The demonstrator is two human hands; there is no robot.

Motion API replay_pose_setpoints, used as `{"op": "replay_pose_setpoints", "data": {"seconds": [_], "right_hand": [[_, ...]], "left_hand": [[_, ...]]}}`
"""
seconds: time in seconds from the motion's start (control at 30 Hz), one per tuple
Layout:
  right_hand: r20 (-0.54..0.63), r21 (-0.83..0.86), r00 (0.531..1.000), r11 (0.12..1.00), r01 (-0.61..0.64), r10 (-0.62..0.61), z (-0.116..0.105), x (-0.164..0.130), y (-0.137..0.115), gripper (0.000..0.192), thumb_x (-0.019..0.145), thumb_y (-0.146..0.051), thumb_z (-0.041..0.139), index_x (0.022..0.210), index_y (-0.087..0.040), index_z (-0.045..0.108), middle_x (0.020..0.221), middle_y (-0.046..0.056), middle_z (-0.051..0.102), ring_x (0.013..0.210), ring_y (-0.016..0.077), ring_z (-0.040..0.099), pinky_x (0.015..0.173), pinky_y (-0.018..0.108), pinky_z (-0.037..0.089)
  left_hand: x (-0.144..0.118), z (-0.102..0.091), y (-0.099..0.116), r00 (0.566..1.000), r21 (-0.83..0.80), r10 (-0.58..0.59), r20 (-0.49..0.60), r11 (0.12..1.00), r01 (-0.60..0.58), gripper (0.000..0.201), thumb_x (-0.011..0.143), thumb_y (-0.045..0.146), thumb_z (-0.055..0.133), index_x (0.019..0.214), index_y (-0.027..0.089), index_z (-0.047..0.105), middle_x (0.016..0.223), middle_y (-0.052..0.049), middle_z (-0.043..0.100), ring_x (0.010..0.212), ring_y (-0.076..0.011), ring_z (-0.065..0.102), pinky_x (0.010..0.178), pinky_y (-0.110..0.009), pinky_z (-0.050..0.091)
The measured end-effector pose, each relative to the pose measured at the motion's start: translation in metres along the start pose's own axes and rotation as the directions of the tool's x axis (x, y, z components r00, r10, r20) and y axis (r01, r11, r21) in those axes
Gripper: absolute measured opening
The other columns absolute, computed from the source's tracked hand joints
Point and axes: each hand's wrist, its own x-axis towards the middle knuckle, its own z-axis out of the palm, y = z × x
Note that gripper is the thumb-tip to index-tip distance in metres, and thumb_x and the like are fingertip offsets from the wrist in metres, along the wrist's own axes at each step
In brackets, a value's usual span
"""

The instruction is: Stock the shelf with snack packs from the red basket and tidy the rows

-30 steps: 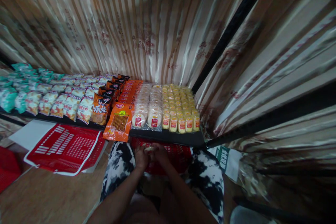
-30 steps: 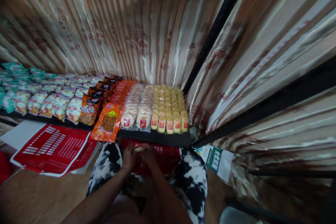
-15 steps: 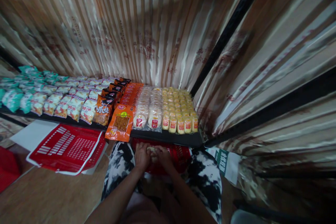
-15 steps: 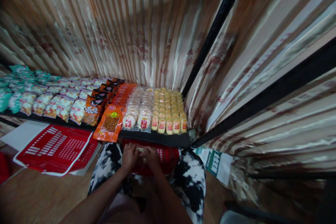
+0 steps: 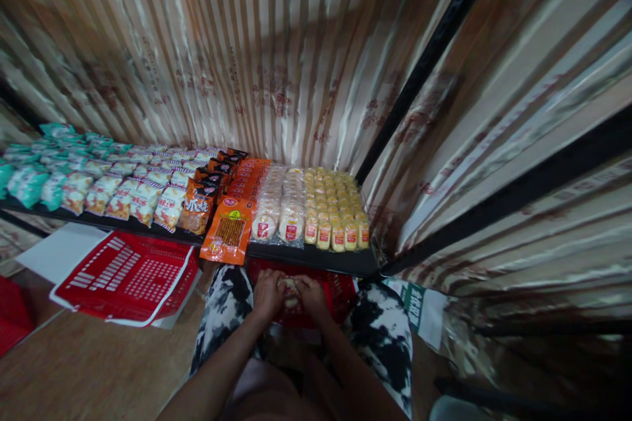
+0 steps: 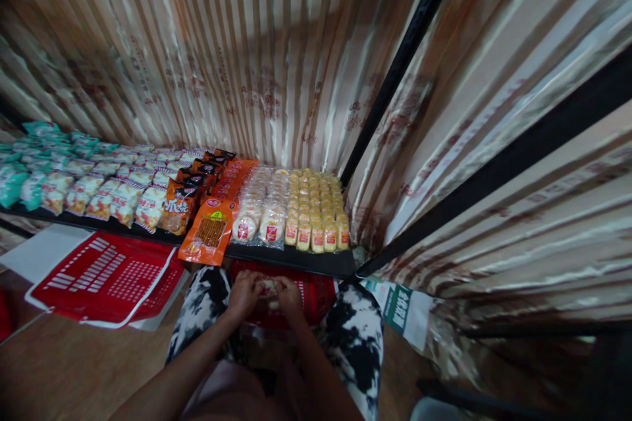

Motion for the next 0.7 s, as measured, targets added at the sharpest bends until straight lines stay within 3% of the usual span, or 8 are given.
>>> {"op": "replay_pose_setpoints", "data": {"seconds": [0.23,0.5,0.7], "right_hand": [[0.008,-0.11,0.997,0.991,0.077,-0.076,-0.012,0.0,-0.026,0.025,0.075,-0.024,0.05,0.086,-0.016,0.07,0.091,0.008,0.07,0.087,0.0203,0.063,0.083,0.031,0.047],[0.0,-0.189,0.987,0.969,0.157,-0.16,-0.015,-0.005,-0.053,0.032,0.073,-0.013,0.049,0.1,-0.018,0.067,0.096,0.008,0.065,0.089,0.0184,0.062,0.083,0.028,0.048],[0.001,-0.325,0.975,0.921,0.212,-0.224,-0.021,-0.013,-0.066,0.027,0.079,-0.021,0.051,0.101,-0.02,0.067,0.102,0.007,0.065,0.095,0.0194,0.06,0.088,0.029,0.044]], "left_hand": [[-0.009,-0.001,-0.005,0.999,-0.11,0.017,0.046,0.994,-0.012,0.024,0.079,0.017,0.048,0.095,0.019,0.066,0.1,-0.007,0.063,0.097,-0.0188,0.056,0.087,-0.028,0.04],[-0.019,-0.004,-0.012,0.997,-0.241,-0.069,-0.045,0.969,0.057,0.026,0.081,0.016,0.041,0.096,0.017,0.062,0.098,-0.007,0.062,0.097,-0.0182,0.057,0.088,-0.029,0.042],[-0.021,-0.004,-0.015,0.987,-0.338,-0.093,-0.133,0.94,0.043,0.021,0.081,0.019,0.041,0.089,0.018,0.061,0.093,-0.006,0.062,0.094,-0.0182,0.058,0.087,-0.031,0.043]]}}
